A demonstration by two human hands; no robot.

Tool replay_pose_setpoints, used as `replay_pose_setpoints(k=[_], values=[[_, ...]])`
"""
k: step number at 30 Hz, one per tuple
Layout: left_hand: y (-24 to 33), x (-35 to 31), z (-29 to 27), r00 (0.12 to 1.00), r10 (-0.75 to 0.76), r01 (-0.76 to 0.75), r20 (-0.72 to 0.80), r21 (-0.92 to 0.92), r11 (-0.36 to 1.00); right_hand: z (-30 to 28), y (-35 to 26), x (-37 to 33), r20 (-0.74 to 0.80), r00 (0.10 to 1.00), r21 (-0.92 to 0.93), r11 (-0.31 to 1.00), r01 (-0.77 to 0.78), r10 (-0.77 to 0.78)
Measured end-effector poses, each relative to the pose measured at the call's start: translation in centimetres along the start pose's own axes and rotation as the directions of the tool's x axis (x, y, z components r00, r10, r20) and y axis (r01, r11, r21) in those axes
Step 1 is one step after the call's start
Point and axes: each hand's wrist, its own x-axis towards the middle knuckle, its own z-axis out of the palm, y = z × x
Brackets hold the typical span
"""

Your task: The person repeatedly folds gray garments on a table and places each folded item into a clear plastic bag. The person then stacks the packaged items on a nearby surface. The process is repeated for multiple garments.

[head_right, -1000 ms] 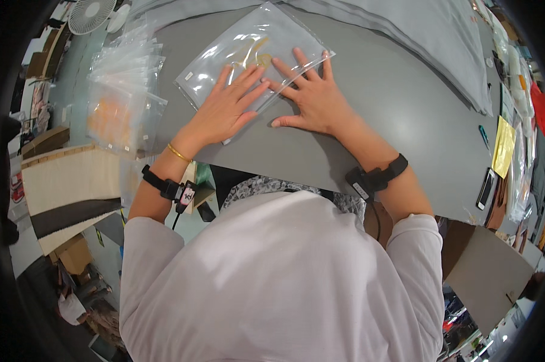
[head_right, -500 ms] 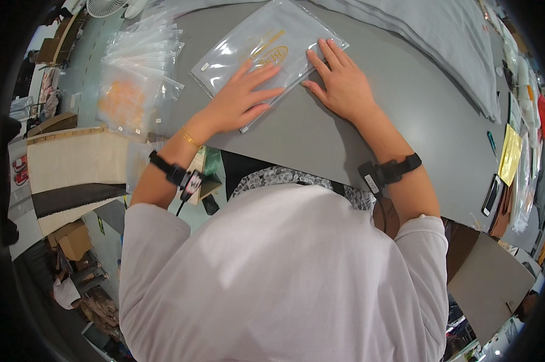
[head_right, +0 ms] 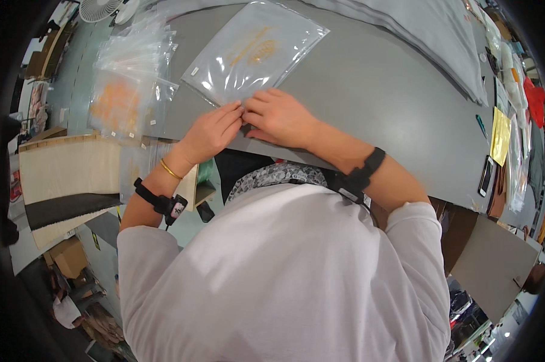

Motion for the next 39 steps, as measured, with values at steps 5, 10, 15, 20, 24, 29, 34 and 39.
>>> replay_pose_setpoints(k=[5, 10, 15, 20, 24, 29, 34, 39], values=[[1.8, 0.1, 0.5, 0.970, -0.242, 0.242, 0.014, -0.105, 0.965, 1.2, 1.4, 0.9, -0.016, 0.991, -0.090, 0.988, 0.128, -0.130], [1.9, -0.4, 1.8, 0.955, -0.279, 0.265, -0.102, -0.131, 0.955, -3.5, 7.8, -1.3, 0.126, 0.979, -0.279, 0.942, 0.189, -0.159], [1.8, -1.6, 1.0, 0.958, -0.267, 0.245, -0.107, -0.187, 0.951, -10.5, 16.1, -4.8, -0.005, 0.999, -0.544, 0.839, 0.026, -0.034], [3.0, 1.1, -1.4, 0.861, -0.498, 0.460, -0.104, -0.259, 0.849, -12.3, 11.5, -1.0, 0.020, 0.996, -0.470, 0.879, 0.084, -0.084], [3.7, 3.7, -4.5, 0.760, -0.645, 0.501, -0.082, -0.559, 0.661, -14.4, 0.6, 4.9, -0.048, 0.872, -0.306, 0.838, 0.451, -0.487], [5.7, -4.7, -12.2, 0.490, -0.872, 0.115, 0.016, -0.992, 0.046, -15.0, -1.8, 8.2, -0.375, 0.886, -0.206, 0.956, 0.209, -0.274], [10.5, -19.7, -16.8, -0.439, -0.886, -0.219, -0.150, -0.939, 0.267, -9.8, 5.0, 3.4, -0.089, 0.866, 0.453, 0.794, -0.405, 0.493], [8.5, -29.7, -8.2, -0.632, -0.767, -0.260, -0.110, -0.902, 0.343, -6.4, 6.8, -3.7, 0.171, 0.655, 0.443, 0.536, -0.718, 0.736]])
